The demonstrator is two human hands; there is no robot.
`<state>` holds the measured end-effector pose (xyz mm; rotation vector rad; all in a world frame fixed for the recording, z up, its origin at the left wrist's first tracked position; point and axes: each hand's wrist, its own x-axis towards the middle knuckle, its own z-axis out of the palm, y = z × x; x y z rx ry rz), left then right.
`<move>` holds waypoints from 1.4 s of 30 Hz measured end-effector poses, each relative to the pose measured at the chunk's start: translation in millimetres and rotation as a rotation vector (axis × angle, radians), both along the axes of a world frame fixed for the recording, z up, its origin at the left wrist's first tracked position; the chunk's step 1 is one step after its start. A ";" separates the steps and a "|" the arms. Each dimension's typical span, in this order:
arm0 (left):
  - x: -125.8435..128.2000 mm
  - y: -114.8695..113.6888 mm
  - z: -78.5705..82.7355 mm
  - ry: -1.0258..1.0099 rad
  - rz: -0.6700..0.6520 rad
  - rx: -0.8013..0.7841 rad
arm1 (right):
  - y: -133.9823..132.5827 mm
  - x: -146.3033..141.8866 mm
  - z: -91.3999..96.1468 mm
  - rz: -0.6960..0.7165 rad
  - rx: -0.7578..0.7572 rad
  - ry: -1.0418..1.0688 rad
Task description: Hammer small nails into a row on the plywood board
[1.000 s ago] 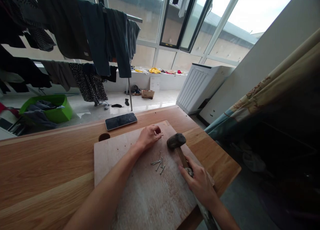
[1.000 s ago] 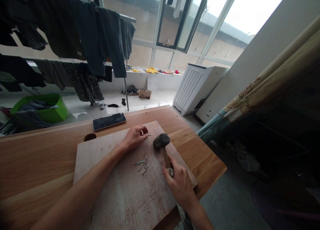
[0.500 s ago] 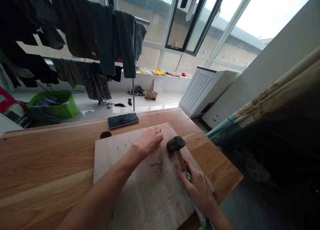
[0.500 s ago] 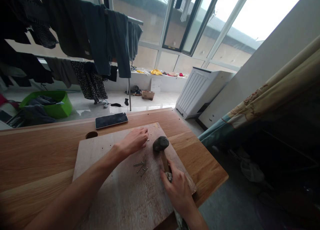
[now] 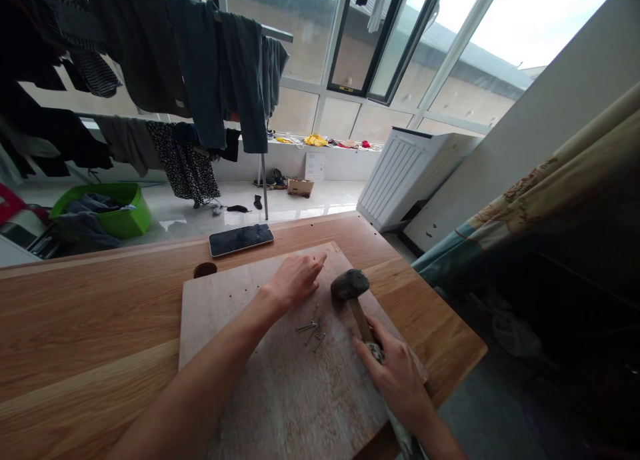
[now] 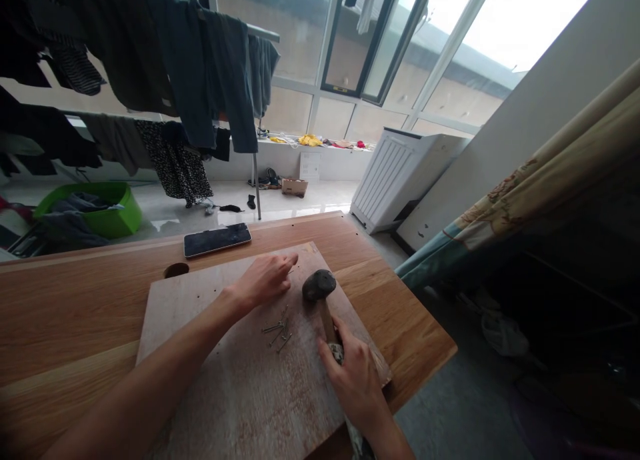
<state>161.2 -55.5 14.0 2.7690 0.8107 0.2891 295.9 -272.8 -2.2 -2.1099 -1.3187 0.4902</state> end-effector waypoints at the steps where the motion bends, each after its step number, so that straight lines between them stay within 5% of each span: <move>1: -0.2 1.9 -3.4 -0.059 0.015 -0.041 | -0.2 -0.1 0.1 -0.004 -0.002 0.005; 9: 1.6 19.2 -34.0 -0.533 0.033 -0.366 | 0.8 2.3 3.8 0.019 -0.022 0.015; 16: 0.8 16.1 -33.4 -0.537 0.021 -0.343 | 10.7 13.9 7.2 0.064 -0.176 0.193; 26: 1.9 19.6 -40.3 -0.585 0.049 -0.442 | 11.3 11.7 5.0 0.044 -0.135 0.244; 35: 19.4 27.3 -39.6 -0.590 0.215 -0.468 | 17.3 12.3 15.2 0.033 -0.200 0.354; 42: 21.4 20.6 -40.0 -0.532 0.169 -0.393 | 14.0 14.4 4.4 0.018 -0.160 0.324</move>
